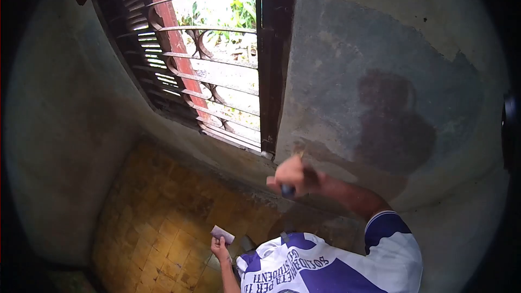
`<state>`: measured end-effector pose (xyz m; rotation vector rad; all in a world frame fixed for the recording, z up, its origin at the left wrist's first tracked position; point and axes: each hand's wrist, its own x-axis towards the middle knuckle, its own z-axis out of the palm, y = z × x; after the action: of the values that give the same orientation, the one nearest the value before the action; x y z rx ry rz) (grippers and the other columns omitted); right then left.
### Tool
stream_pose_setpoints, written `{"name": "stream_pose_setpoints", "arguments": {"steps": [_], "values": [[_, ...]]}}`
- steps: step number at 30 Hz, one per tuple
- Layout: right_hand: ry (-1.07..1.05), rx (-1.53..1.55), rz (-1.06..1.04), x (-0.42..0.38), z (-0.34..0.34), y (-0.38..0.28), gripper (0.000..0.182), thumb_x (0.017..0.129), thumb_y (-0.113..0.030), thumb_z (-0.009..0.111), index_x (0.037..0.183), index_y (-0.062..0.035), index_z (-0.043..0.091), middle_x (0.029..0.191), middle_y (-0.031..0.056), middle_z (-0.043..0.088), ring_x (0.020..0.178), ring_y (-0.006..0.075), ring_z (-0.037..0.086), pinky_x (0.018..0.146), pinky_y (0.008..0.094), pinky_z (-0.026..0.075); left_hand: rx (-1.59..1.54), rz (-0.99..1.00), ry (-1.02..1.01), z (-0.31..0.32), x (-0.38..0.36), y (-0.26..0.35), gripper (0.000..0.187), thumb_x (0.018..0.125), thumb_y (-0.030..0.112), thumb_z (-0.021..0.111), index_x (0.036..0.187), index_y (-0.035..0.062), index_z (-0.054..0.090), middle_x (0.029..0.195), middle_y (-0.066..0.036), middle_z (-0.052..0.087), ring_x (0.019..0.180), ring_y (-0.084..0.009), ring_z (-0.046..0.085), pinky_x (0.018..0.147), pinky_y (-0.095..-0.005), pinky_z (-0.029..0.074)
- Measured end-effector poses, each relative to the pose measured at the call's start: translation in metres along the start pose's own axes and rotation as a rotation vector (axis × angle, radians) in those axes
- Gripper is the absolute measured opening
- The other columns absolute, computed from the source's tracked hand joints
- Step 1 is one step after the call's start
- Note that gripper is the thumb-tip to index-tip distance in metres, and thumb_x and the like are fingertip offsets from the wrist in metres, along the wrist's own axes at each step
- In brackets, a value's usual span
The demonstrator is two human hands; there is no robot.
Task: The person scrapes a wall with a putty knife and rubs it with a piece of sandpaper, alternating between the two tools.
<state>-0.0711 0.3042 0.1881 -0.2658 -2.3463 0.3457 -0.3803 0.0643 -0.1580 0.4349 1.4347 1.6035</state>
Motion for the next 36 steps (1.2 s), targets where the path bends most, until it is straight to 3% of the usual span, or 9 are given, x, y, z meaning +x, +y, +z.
{"name": "stream_pose_setpoints", "arguments": {"steps": [4,8,10,15,17,18,23,30,36], "values": [[-0.061,-0.031,0.045,-0.005,0.029,0.019,0.026,0.081,-0.006,0.069,0.063,-0.0110,0.051,0.054,0.0054,0.051,0.047,0.0255,0.054,0.044,0.0368,0.043,-0.030,0.001,0.014,-0.007,0.006,-0.006,0.033,0.092,0.003,0.059,0.124,-0.0019,0.055,0.111,-0.006,0.064,0.095,-0.0145,0.062,0.081,-0.0281,0.052],[-0.036,0.065,0.050,0.008,0.008,-0.002,0.014,0.076,-0.012,0.070,0.071,-0.0096,0.057,0.063,0.0059,0.061,0.058,0.0254,0.063,0.053,0.0379,0.049,-0.068,0.016,0.012,-0.005,0.007,-0.001,0.032,0.091,0.001,0.058,0.123,-0.0024,0.054,0.108,-0.004,0.063,0.091,-0.0113,0.060,0.081,-0.0253,0.048],[-0.097,-0.124,0.410,-0.010,0.010,0.041,0.026,0.085,-0.021,0.066,0.065,-0.0059,0.057,0.058,0.0145,0.058,0.053,0.0327,0.061,0.051,0.0407,0.048,-0.038,0.027,-0.009,-0.015,0.011,-0.006,0.032,0.091,0.001,0.058,0.123,-0.0025,0.054,0.108,-0.004,0.063,0.092,-0.0113,0.060,0.080,-0.0248,0.048],[-0.084,0.135,0.366,-0.017,0.074,0.000,0.040,0.087,-0.030,0.065,0.060,-0.0039,0.053,0.049,0.0154,0.046,0.046,0.0360,0.053,0.046,0.0405,0.042,-0.091,0.046,-0.015,-0.010,0.009,0.009,0.033,0.092,0.002,0.056,0.125,-0.0025,0.053,0.112,-0.004,0.062,0.094,-0.0124,0.060,0.082,-0.0258,0.048],[-0.175,0.138,0.487,-0.028,0.095,-0.014,0.036,0.086,-0.032,0.066,0.073,-0.0006,0.055,0.057,0.0190,0.051,0.056,0.0389,0.057,0.053,0.0428,0.045,-0.093,0.047,0.004,-0.021,0.013,0.000,0.033,0.092,0.002,0.056,0.125,-0.0023,0.053,0.112,-0.004,0.062,0.095,-0.0124,0.059,0.081,-0.0256,0.048],[-0.236,0.191,0.601,-0.039,0.108,-0.014,0.035,0.085,-0.031,0.066,0.087,0.0012,0.054,0.073,0.0216,0.057,0.072,0.0375,0.060,0.064,0.0428,0.046,-0.094,0.054,0.014,-0.027,0.018,-0.002,0.033,0.092,0.002,0.056,0.125,-0.0022,0.053,0.112,-0.004,0.062,0.095,-0.0124,0.059,0.081,-0.0255,0.048],[-0.198,0.299,0.745,-0.068,0.156,-0.038,0.038,0.089,-0.034,0.067,0.096,0.0010,0.053,0.087,0.0178,0.055,0.086,0.0349,0.058,0.076,0.0409,0.045,-0.141,0.061,0.049,-0.036,0.015,0.033,0.035,0.090,0.003,0.055,0.125,-0.0010,0.053,0.109,-0.004,0.062,0.094,-0.0126,0.058,0.082,-0.0272,0.047],[0.028,0.382,1.030,-0.048,0.144,-0.054,0.038,0.084,-0.033,0.075,0.096,-0.0018,0.058,0.075,0.0056,0.055,0.074,0.0141,0.055,0.069,0.0331,0.046,-0.167,0.073,0.292,-0.076,0.051,0.045,0.037,0.079,0.012,0.056,0.115,0.0026,0.058,0.102,-0.003,0.061,0.093,-0.0170,0.056,0.087,-0.0299,0.043],[0.394,0.736,1.201,-0.080,0.163,-0.059,0.028,0.093,-0.033,0.065,0.097,-0.0055,0.063,0.074,-0.0047,0.052,0.070,0.0050,0.048,0.065,0.0221,0.042,-0.022,0.007,0.050,-0.046,0.062,0.133,0.026,0.078,0.020,0.060,0.100,0.0056,0.058,0.091,-0.001,0.055,0.085,-0.0143,0.051,0.081,-0.0283,0.042]]}}
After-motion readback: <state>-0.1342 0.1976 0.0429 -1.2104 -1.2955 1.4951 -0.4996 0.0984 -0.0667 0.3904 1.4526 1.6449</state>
